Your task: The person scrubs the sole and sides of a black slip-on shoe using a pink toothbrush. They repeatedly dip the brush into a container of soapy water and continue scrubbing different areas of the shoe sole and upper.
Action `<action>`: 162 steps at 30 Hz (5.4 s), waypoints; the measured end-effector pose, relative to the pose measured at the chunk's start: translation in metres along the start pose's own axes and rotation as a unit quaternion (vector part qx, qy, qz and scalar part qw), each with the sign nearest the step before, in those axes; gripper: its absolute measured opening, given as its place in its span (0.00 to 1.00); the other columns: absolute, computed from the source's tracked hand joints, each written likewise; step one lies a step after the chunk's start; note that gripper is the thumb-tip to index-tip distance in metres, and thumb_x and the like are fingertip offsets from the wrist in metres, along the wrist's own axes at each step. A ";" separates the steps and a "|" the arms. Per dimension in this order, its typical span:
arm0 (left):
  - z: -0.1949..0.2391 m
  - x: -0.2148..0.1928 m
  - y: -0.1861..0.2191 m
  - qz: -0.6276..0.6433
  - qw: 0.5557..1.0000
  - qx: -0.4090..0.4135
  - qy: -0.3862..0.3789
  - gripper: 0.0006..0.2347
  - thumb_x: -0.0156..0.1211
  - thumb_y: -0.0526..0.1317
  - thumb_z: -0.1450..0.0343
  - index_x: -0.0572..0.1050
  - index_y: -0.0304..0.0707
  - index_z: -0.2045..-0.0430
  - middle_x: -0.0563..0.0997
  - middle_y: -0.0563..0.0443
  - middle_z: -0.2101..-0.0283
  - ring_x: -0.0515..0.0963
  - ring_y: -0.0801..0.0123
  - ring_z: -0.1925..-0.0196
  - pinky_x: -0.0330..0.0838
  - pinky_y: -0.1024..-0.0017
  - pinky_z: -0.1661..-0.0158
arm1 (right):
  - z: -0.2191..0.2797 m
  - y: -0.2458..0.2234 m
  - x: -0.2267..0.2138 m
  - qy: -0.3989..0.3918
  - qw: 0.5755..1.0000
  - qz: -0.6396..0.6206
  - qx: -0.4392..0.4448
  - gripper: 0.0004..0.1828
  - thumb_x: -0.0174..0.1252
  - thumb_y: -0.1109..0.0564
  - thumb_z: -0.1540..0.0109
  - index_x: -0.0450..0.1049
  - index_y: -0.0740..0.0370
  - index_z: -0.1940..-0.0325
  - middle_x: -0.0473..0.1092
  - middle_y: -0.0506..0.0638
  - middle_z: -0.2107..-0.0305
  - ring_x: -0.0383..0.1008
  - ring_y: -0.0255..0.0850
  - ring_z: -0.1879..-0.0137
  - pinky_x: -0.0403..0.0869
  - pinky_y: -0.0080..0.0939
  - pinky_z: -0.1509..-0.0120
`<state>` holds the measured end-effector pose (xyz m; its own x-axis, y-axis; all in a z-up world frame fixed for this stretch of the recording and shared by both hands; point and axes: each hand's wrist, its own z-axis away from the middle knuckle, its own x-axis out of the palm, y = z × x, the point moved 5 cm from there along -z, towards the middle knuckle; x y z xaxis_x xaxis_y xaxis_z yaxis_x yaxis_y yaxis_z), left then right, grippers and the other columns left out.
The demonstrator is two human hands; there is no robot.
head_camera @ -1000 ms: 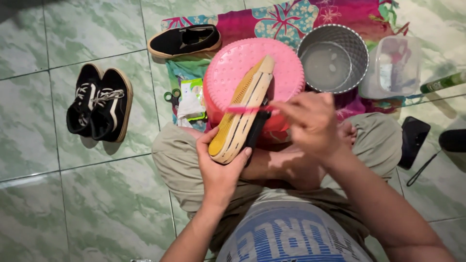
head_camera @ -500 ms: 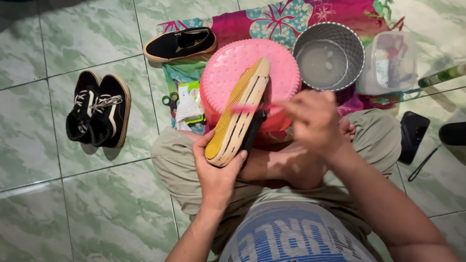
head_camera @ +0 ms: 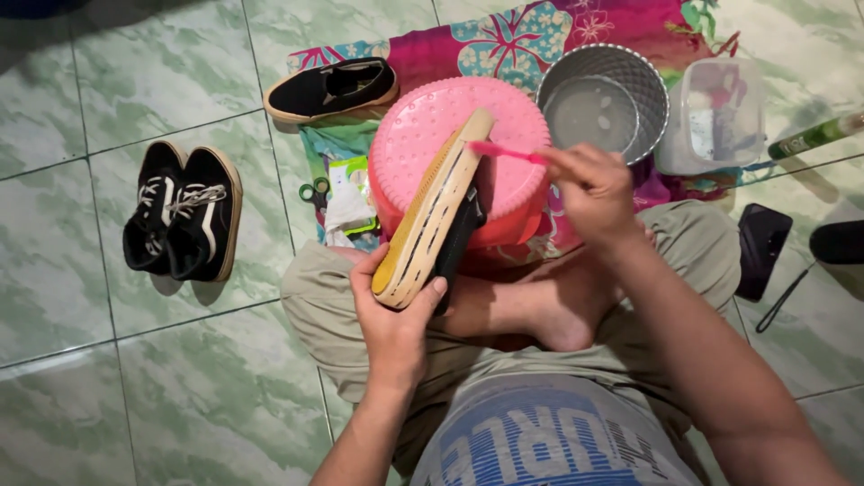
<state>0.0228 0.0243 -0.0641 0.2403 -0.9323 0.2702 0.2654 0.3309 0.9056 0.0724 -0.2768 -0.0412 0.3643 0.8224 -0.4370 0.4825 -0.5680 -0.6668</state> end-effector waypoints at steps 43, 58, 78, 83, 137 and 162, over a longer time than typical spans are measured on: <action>0.009 0.021 0.020 0.003 1.000 0.022 0.002 0.35 0.73 0.23 0.43 0.62 0.31 0.40 0.72 0.34 0.55 0.80 0.62 0.74 0.87 0.63 0.80 | -0.019 -0.013 -0.001 0.002 1.000 0.017 -0.012 0.19 0.62 0.74 0.37 0.84 0.57 0.48 0.73 0.54 0.73 0.76 0.52 0.66 0.71 0.45 0.54; 0.008 0.022 0.025 0.013 1.000 0.004 0.012 0.35 0.72 0.24 0.42 0.62 0.30 0.40 0.72 0.32 0.55 0.81 0.60 0.74 0.87 0.63 0.80 | 0.001 -0.029 -0.011 -0.004 0.984 0.173 -0.051 0.23 0.57 0.70 0.41 0.85 0.49 0.49 0.74 0.41 0.71 0.77 0.42 0.63 0.65 0.40 0.53; 0.008 0.022 0.023 0.007 1.000 0.003 0.004 0.35 0.73 0.25 0.42 0.61 0.32 0.40 0.74 0.34 0.53 0.82 0.61 0.71 0.87 0.66 0.80 | 0.009 -0.122 0.007 -0.062 0.988 0.116 -0.084 0.25 0.52 0.65 0.44 0.82 0.53 0.46 0.70 0.50 0.68 0.72 0.48 0.63 0.63 0.48 0.50; 0.008 0.025 0.027 0.000 1.000 0.004 0.004 0.35 0.73 0.25 0.42 0.61 0.33 0.40 0.74 0.34 0.52 0.81 0.62 0.72 0.86 0.67 0.80 | 0.008 -0.111 0.002 -0.029 0.989 0.136 -0.057 0.19 0.58 0.64 0.40 0.83 0.53 0.47 0.71 0.47 0.69 0.73 0.45 0.63 0.62 0.43 0.49; 0.013 0.028 0.047 -0.043 0.997 -0.005 0.058 0.28 0.69 0.30 0.38 0.63 0.39 0.44 0.73 0.37 0.51 0.79 0.61 0.70 0.84 0.65 0.81 | 0.009 -0.013 0.032 0.024 0.994 -0.055 0.092 0.18 0.59 0.72 0.38 0.82 0.58 0.48 0.72 0.49 0.73 0.71 0.41 0.67 0.67 0.41 0.54; 0.016 0.027 0.046 -0.089 0.995 0.012 0.045 0.26 0.68 0.34 0.38 0.64 0.41 0.47 0.73 0.41 0.51 0.77 0.65 0.64 0.83 0.66 0.81 | 0.008 -0.009 0.019 0.001 0.988 0.139 0.068 0.23 0.57 0.71 0.35 0.82 0.50 0.43 0.71 0.42 0.69 0.69 0.39 0.62 0.56 0.45 0.54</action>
<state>0.0265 0.0117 -0.0093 0.2738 -0.9588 0.0750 0.2884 0.1562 0.9447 0.0685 -0.2564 -0.0486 0.4689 0.6351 -0.6138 0.2517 -0.7622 -0.5964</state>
